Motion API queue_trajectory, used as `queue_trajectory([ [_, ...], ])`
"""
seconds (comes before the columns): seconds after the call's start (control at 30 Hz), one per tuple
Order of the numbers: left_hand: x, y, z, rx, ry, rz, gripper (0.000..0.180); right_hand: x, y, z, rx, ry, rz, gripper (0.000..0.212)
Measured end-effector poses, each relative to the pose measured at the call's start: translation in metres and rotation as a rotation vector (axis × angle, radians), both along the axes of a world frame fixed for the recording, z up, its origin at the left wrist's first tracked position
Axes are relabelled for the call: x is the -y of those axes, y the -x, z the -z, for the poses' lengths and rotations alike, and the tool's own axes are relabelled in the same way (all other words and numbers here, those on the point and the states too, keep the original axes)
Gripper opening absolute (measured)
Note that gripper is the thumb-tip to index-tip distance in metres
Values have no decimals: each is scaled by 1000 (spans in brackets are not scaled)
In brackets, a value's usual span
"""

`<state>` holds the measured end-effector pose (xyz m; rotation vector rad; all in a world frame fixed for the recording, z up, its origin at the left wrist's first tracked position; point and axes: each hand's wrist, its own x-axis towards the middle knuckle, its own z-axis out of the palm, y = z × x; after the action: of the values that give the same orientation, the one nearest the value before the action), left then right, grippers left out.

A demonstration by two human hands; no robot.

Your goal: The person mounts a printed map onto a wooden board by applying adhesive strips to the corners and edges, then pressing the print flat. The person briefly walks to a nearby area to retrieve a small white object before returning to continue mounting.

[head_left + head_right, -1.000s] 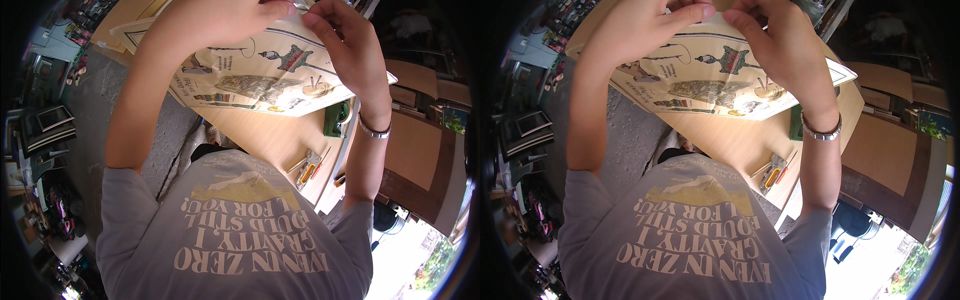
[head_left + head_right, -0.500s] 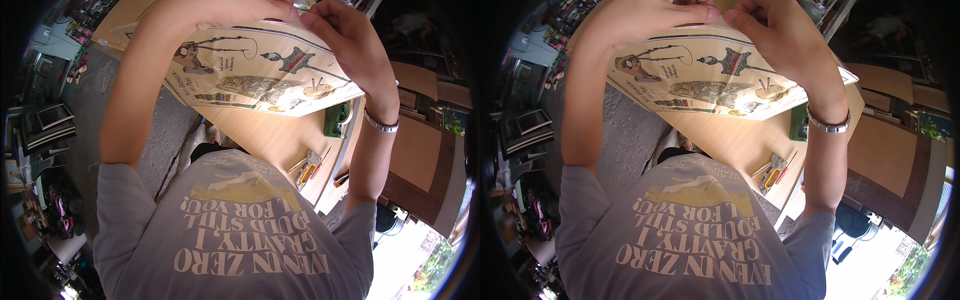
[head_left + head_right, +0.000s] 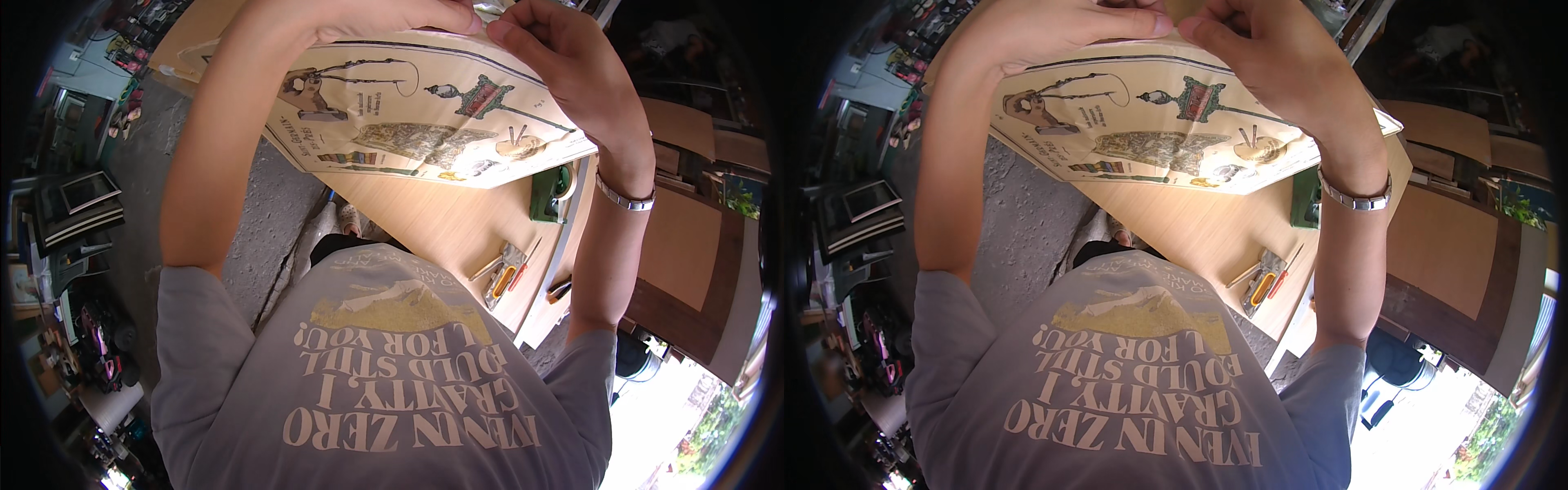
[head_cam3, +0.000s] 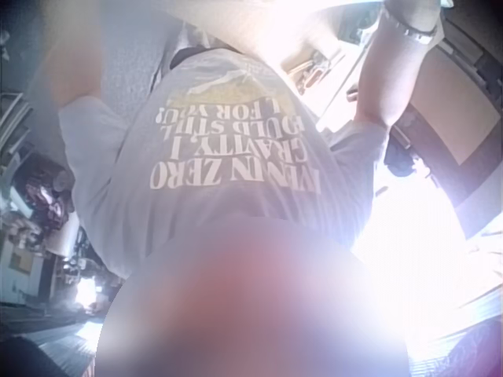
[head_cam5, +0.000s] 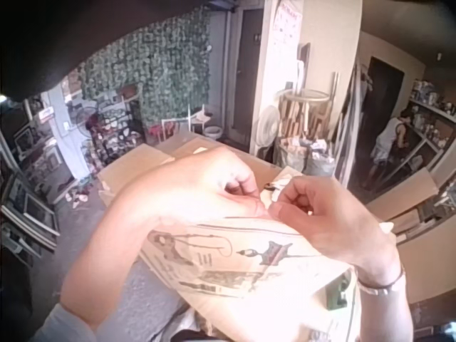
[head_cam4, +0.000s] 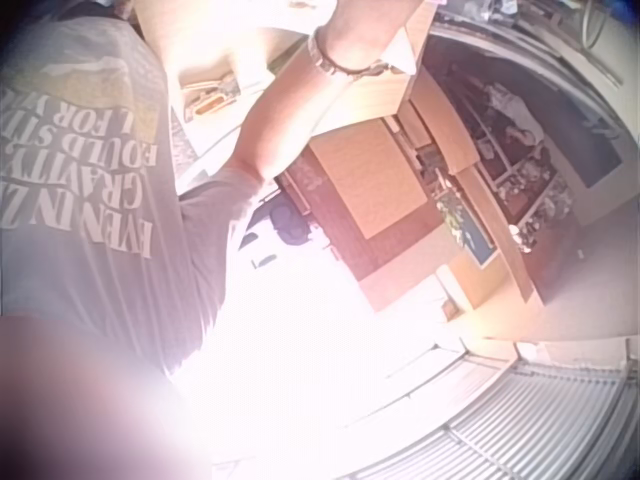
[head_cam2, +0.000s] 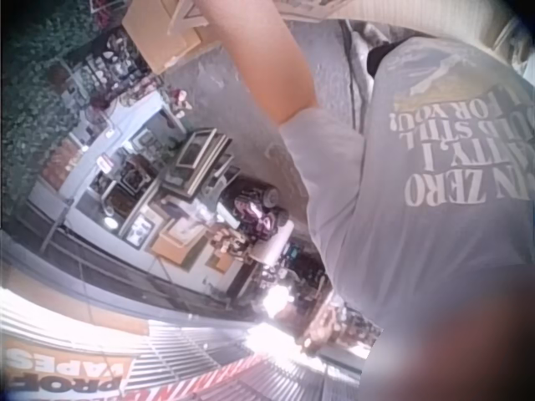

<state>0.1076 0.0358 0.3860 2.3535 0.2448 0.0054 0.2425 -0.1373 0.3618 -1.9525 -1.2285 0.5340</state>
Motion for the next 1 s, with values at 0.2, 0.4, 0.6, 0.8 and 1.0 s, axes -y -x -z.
queue_trajectory([
  [0.2,4,-5,1,-74,-18,-102,29,0,-2,2,-54,-26,-37,17],
  [0.4,-5,-7,11,-20,40,-22,28,6,13,12,177,-319,19,7],
  [0.6,-16,-12,22,-30,4,-20,32,6,11,29,461,-531,-135,9],
  [0.8,-12,-13,17,-102,-84,-38,36,8,12,33,481,-437,-48,8],
  [1.0,-8,-7,-3,-157,-84,80,33,5,17,31,519,-410,-37,6],
])
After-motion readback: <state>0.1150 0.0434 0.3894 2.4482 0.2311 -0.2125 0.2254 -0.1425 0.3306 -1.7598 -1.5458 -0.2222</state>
